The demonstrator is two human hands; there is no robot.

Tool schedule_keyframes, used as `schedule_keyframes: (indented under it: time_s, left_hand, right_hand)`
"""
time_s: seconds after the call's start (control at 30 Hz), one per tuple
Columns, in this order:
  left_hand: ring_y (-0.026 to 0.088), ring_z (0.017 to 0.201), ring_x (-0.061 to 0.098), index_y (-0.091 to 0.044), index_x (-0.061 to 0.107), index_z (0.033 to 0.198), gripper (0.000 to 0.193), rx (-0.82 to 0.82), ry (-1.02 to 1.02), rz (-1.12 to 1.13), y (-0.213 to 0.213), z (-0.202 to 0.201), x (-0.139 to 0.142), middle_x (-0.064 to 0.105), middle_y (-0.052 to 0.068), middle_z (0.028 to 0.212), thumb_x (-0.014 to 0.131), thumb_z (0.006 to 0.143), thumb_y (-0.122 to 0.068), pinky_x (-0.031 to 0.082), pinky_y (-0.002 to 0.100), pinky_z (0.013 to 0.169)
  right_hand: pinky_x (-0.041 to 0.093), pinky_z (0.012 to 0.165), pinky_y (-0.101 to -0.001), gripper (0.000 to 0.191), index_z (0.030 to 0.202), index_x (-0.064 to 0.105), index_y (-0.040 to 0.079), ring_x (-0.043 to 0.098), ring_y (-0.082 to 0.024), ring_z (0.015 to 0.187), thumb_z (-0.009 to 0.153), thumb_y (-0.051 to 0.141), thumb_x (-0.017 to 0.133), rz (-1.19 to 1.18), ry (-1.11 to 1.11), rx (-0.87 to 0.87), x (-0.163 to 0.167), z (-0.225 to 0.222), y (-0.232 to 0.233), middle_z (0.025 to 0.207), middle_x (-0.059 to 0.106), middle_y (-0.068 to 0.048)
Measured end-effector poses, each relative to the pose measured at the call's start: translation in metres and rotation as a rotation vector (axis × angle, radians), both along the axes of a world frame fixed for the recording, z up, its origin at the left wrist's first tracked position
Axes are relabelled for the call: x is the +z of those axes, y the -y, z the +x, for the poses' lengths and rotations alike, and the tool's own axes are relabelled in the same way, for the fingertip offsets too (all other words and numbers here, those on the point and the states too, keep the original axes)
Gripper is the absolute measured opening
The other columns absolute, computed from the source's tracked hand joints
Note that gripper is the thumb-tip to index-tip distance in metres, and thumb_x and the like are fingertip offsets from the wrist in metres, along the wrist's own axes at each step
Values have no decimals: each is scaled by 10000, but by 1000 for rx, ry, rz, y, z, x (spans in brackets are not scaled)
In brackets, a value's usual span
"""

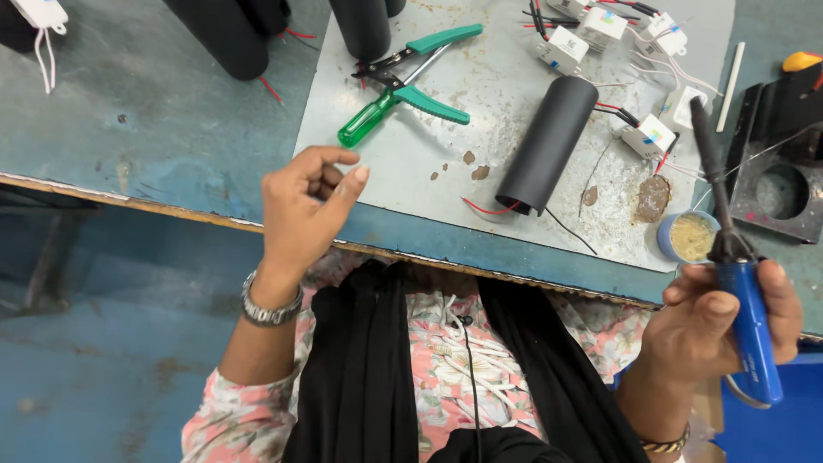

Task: The person solders wires onto the terminal of a small white LED driver component at a workbench, dipping the wire in flux from a small cup and touching it with a blue soldering iron. They use green-handled pliers to strip and position wires, then set the finished component aside and pick up the next one.

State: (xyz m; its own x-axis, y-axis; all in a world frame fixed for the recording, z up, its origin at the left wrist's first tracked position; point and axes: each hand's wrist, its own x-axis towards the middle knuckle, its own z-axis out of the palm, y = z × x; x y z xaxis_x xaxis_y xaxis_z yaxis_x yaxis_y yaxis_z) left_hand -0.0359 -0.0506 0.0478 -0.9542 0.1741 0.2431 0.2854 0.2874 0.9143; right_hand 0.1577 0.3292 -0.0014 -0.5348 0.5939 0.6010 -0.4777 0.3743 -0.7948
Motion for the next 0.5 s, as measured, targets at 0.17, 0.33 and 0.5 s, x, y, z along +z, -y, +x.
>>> schedule_keyframes:
  time_s: [0.17,0.33,0.5]
  left_hand:
    - [41,651,611,21,723,1073,185,47,-29,13,15,5,-11,689,21,736,765,996,-141,484,197,625]
    - [70,725,642,28,718,1098,178,-32,-45,35,7,8,-15,696,42,799,770,1026,-126,504,216,695]
    - [72,738,651,20,730,1097,184,-84,-26,7,-3,13,-15,702,47,821,785,1034,-144,506,220,710]
  right_hand:
    - [492,555,-244,560,1436,529,-2,644,-186,700,1085,338,802,40,21,-20,14,-9,3,954,665,-192]
    - [488,555,-245,570,1443,519,-7,635,-191,712,1080,328,803,73,-28,-123,25,-1,-1,969,671,-185]
    - [457,540,-245,569,1453,510,-11,589,-188,644,1092,340,774,89,-11,-204,33,17,-6,947,683,-196]
